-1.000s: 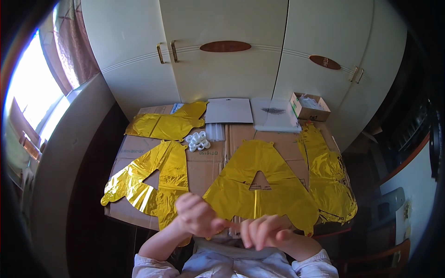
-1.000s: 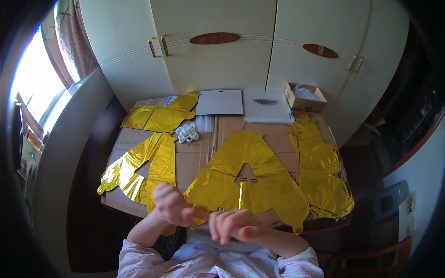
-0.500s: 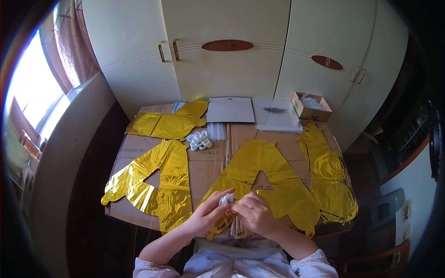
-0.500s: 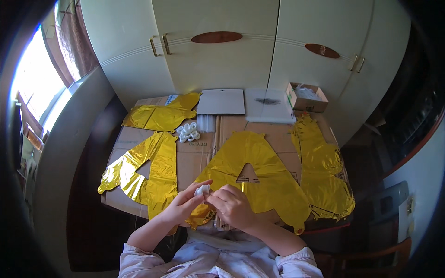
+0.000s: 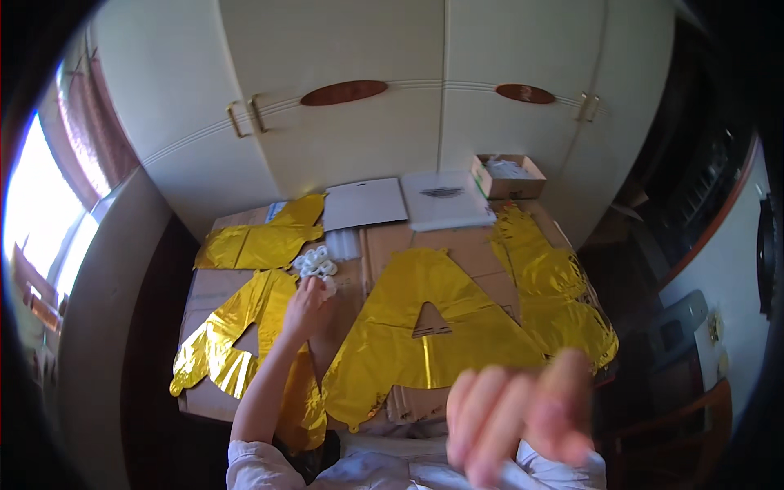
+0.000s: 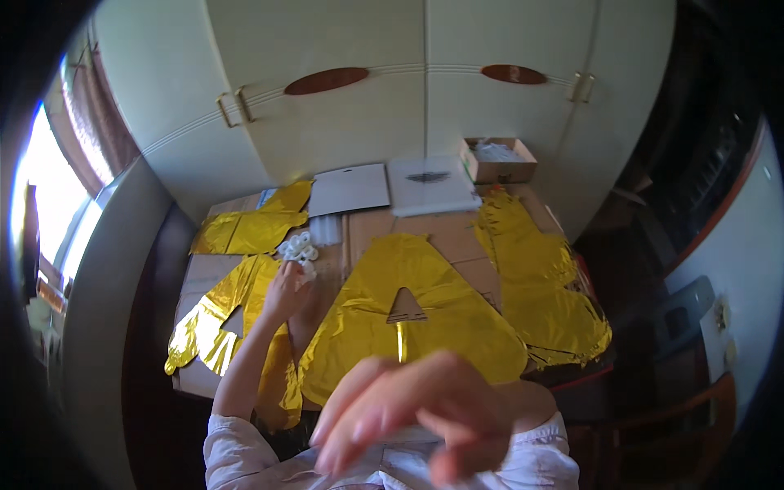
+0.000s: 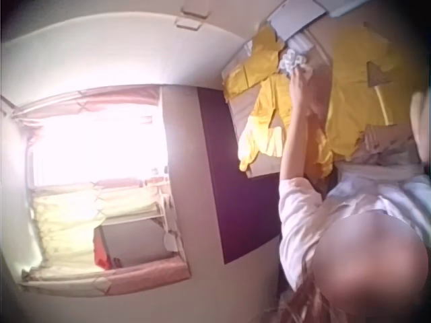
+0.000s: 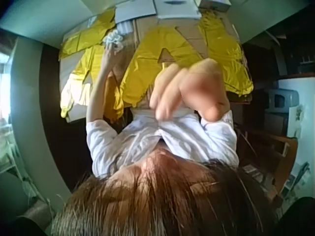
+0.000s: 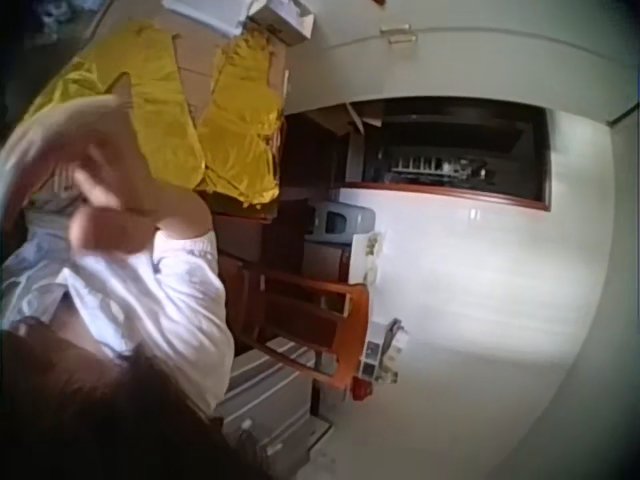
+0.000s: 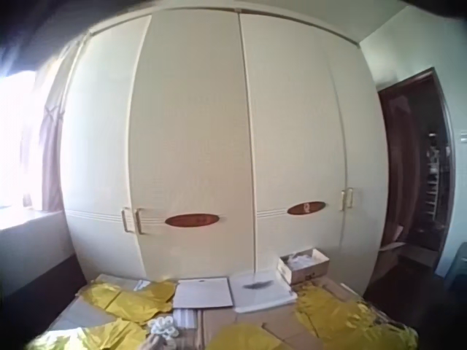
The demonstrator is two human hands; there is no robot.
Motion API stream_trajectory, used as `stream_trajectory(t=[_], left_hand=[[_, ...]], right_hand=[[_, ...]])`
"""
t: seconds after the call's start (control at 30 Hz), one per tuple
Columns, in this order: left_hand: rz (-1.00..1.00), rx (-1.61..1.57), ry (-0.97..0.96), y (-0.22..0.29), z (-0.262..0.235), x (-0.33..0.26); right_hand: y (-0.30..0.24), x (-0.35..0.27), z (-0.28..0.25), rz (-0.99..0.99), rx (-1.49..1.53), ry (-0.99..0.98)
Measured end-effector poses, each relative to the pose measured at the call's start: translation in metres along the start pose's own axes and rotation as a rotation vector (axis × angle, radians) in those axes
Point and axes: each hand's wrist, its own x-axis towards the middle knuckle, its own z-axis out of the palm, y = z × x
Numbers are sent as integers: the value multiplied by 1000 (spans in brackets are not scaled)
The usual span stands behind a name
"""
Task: Folding gold foil balloons on a workspace table.
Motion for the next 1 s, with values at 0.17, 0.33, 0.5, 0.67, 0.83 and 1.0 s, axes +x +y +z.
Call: stream_trajectory(t=[0.17,0.33,0.5,0.67,0.83,1.0], left_hand=[[99,130,-125,-3,-8,6],[200,224,-157,-1,-8,16],[73,167,-261,-3,-10,18],[71,75,-249,-2,-9,22],[-76,-41,-364,-10,-15,23],[193,115,-47,25,-12,26]], right_hand=[[-38,12,21,-38,130,-71],[4,14,33,-580,228,12],[-14,8,90,-472,259,563],[-23,18,47,-513,119,94],[-22,6,99,-462,287,681],[-27,2,69,-479,210,405]])
